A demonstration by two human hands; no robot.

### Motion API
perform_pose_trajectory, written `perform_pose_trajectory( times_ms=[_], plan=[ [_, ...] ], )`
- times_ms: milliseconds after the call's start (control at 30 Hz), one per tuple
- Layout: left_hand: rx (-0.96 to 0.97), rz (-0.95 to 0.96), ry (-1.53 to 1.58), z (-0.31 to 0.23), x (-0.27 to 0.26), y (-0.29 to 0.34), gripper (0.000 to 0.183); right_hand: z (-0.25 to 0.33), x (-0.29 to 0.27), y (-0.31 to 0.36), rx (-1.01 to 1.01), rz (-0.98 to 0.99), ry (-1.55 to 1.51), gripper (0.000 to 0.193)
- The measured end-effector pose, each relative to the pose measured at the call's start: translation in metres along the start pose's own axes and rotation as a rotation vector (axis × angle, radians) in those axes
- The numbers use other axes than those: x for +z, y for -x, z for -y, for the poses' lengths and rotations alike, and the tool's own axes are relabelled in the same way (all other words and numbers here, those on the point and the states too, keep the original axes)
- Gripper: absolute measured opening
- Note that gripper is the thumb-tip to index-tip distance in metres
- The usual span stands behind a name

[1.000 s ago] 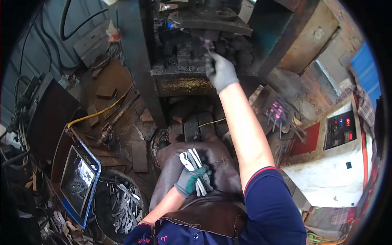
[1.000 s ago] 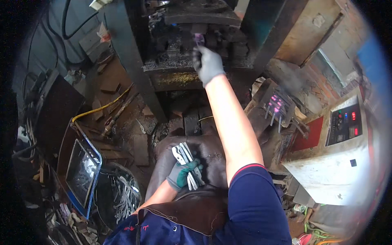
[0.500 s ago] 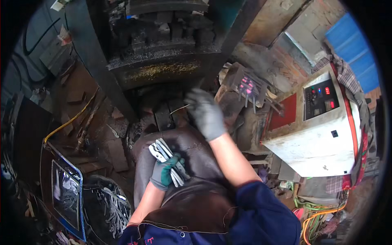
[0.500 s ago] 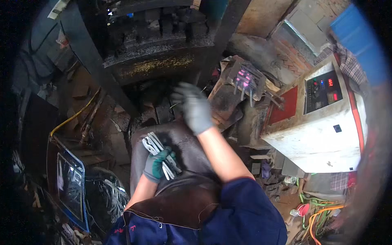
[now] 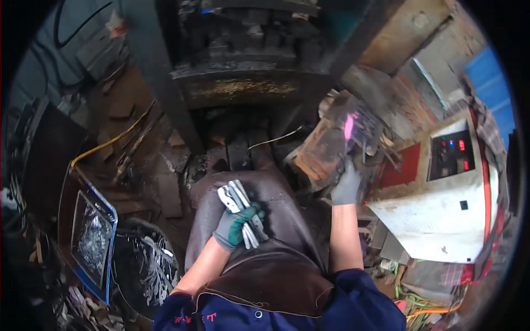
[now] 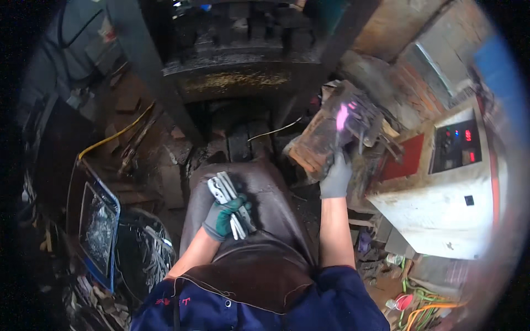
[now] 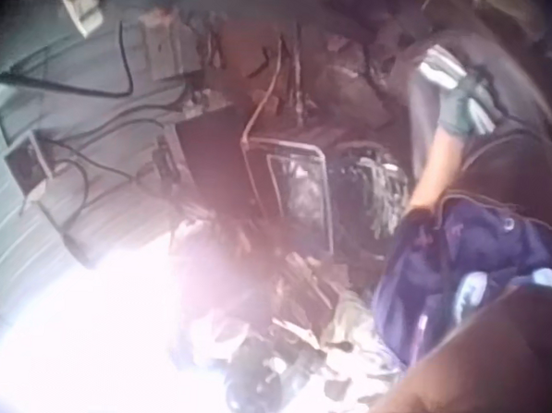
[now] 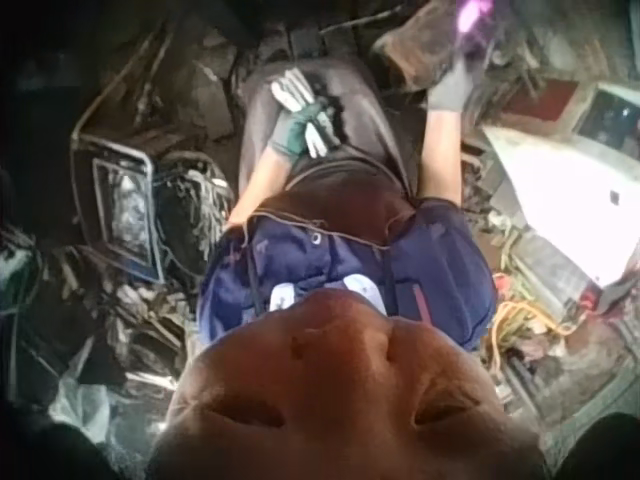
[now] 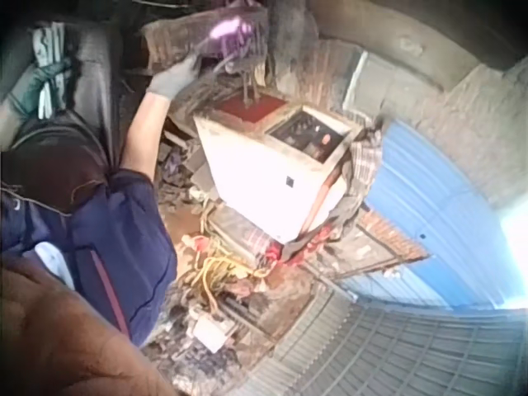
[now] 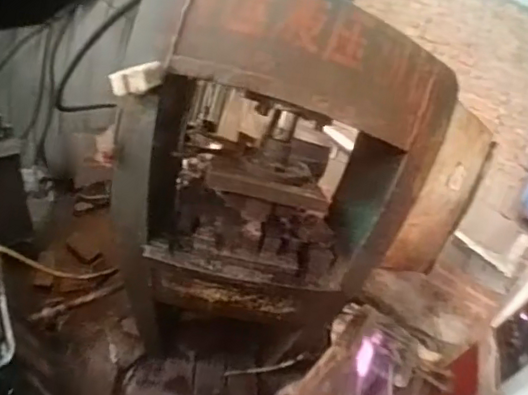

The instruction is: The person heats metal pieces in an electric furnace, places each heated piece into a press machine to stamp it, and collects the pressed metal parts.

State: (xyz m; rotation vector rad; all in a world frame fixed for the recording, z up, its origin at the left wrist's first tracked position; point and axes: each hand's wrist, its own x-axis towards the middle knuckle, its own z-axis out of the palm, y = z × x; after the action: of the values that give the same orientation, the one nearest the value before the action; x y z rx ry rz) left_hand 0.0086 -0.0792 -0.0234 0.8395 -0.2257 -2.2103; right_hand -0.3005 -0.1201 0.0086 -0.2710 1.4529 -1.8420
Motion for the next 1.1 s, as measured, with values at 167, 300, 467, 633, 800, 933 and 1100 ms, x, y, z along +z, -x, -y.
perform_pose_trajectory(
  times_ms=[167, 300, 467, 633, 800, 933, 1100],
  plan=[
    [0.037, 0.037, 0.009, -0.001, -0.007, 0.003, 0.038, 0.048, 0.169, 0.026, -0.050, 0.613, 0.080, 0.025],
    [0.024, 0.051, 0.071, -0.001, -0.003, 0.002, 0.039, 0.057, 0.259, -0.001, -0.148, 0.654, 0.159, 0.020],
    [0.015, 0.067, 0.079, -0.001, -0.004, 0.005, 0.039, 0.063, 0.313, -0.002, -0.034, 0.501, 0.269, 0.020],
    [0.009, 0.089, 0.116, -0.003, -0.008, 0.004, 0.039, 0.053, 0.289, -0.009, 0.056, 0.729, 0.038, 0.033],
    [0.025, 0.144, 0.137, -0.007, -0.004, 0.009, 0.042, 0.030, 0.179, 0.044, 0.167, 0.848, 0.546, 0.038],
    [0.001, 0.175, -0.031, -0.009, -0.004, 0.007, 0.028, -0.036, 0.132, 0.099, -0.228, 1.059, 1.289, 0.040],
    [-0.012, 0.160, 0.029, -0.011, 0.004, 0.009, 0.028, -0.050, 0.128, 0.109, -0.237, 1.051, 1.251, 0.043]
  ],
)
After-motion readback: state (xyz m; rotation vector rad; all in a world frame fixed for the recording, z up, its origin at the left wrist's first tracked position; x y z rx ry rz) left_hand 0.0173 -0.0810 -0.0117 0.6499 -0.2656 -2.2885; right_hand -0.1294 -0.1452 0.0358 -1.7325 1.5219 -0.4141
